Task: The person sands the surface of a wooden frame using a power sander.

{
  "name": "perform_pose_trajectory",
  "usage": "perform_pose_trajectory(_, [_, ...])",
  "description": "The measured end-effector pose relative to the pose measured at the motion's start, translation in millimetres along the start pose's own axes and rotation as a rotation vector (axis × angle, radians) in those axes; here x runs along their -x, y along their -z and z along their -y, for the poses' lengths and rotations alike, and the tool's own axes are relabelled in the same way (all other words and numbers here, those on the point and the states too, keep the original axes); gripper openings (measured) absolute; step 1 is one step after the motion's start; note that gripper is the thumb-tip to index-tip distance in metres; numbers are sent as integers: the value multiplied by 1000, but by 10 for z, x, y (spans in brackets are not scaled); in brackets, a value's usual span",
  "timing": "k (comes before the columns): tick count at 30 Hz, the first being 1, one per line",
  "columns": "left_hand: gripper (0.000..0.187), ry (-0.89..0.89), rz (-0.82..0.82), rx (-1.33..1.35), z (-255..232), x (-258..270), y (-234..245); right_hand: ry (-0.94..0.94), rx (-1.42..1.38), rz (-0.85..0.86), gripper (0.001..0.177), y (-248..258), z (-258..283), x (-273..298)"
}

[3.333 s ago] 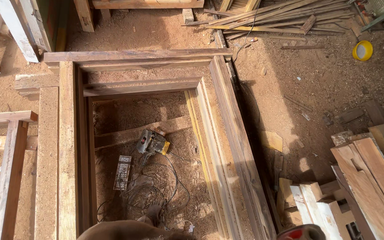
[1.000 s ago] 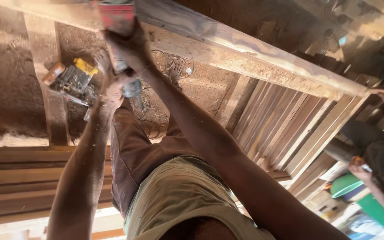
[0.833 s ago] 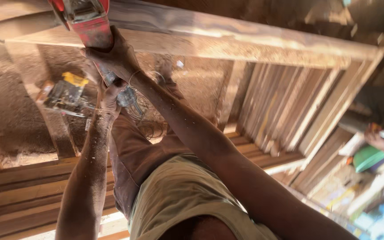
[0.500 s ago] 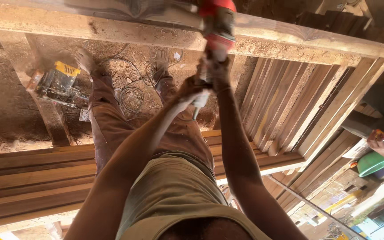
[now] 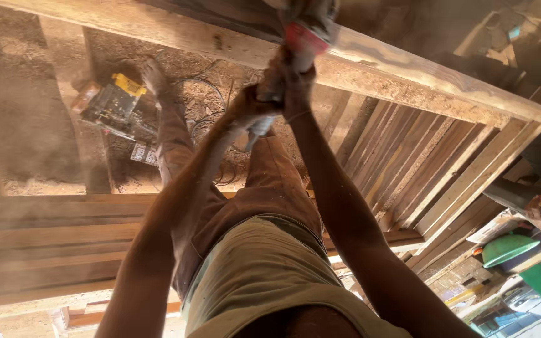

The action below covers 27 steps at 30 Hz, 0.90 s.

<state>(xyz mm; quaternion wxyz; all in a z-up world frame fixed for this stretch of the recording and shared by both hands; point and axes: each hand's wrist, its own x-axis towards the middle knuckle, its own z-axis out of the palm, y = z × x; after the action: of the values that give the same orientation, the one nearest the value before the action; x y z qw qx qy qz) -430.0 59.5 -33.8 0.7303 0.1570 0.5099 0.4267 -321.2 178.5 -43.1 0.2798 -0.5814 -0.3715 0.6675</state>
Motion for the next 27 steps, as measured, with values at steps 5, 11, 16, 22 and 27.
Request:
perform_pose_trajectory(5, [40,-41,-352,75,-120,1010,1411,64,115,312,56,-2069,-279,383])
perform_pose_trajectory(11, [28,-100,-624,687,405,1358,2446,196,211,508,96,-3463,-52,577])
perform_pose_trajectory(16, [47,-753,-557,-1001,700,1267,2038,96,364,422,100,-2611,55,404])
perform_pose_trajectory(22, [54,103,-263,305,343,395,-388,-214,578,119,99,-109,260,334])
perform_pose_trajectory(27, [32,172,86,94,86,-435,-1906,-72,197,-113,82,2016,276,21])
